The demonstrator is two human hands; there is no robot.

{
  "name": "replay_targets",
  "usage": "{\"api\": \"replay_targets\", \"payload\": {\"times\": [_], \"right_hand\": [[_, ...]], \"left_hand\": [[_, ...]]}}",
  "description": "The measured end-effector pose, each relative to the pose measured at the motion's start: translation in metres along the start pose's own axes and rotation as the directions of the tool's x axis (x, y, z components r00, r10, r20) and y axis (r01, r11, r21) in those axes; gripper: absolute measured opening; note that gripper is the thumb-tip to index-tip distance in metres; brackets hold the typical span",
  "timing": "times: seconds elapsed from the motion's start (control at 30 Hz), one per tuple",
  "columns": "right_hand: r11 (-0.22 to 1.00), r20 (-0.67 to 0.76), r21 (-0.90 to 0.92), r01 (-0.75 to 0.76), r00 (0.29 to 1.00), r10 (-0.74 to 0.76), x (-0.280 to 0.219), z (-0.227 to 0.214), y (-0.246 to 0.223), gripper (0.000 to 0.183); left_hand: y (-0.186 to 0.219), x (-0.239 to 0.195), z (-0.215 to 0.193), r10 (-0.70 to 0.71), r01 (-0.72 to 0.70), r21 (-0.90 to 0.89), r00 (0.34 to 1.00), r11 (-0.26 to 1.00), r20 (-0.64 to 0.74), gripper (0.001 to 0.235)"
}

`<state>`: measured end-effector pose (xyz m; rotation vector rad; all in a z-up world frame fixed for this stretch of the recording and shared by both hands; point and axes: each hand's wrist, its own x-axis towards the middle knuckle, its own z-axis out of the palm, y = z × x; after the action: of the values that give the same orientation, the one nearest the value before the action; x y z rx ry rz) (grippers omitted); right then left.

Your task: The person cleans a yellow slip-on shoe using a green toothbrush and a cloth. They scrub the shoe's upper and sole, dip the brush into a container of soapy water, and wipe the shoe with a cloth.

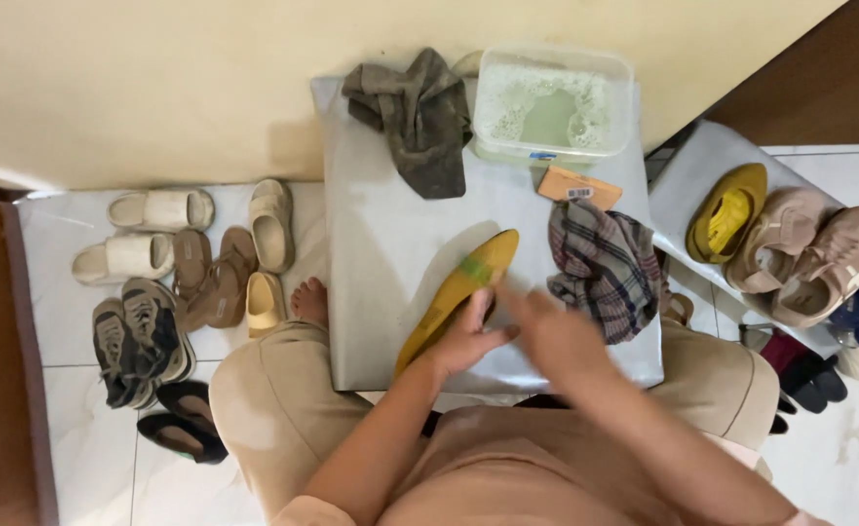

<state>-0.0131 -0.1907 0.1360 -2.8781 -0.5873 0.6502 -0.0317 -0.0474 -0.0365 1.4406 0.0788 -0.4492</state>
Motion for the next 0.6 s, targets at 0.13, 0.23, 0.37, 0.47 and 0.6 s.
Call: {"api": "replay_targets", "payload": {"times": [0.13, 0.23, 0.37, 0.47, 0.6], "right_hand": [[0.975, -0.027, 0.063, 0.214, 0.977, -0.213, -0.022, 0.021, 0.013, 0.083], [0.989, -0.525, -0.053, 0.140, 0.838, -0.146, 0.000, 0.034, 0.048, 0.030], [0.996, -0.344, -0.035, 0.084, 0.935, -0.091, -0.012, 0.041, 0.026, 0.029], [0.984, -0.277, 0.005, 0.176, 0.946, -0.168, -0.026, 0.036, 0.013, 0.038], [0.981, -0.325, 0.190, -0.043, 0.940, 0.104, 0.017, 0.043, 0.071, 0.061]], "left_hand": [[-0.010, -0.006, -0.004, -0.186, 0.159, 0.293, 0.980, 0.943, 0.065, 0.084], [-0.013, -0.003, 0.007, 0.004, -0.027, 0.405, 0.998, 0.914, 0.057, 0.106], [-0.019, 0.002, 0.000, 0.023, -0.051, 0.517, 0.998, 0.854, 0.060, 0.099], [-0.028, -0.002, 0.002, 0.015, -0.038, 0.521, 0.999, 0.853, 0.048, 0.097], [0.024, -0.020, 0.011, 0.047, -0.068, 0.479, 0.997, 0.875, 0.056, 0.086]]}}
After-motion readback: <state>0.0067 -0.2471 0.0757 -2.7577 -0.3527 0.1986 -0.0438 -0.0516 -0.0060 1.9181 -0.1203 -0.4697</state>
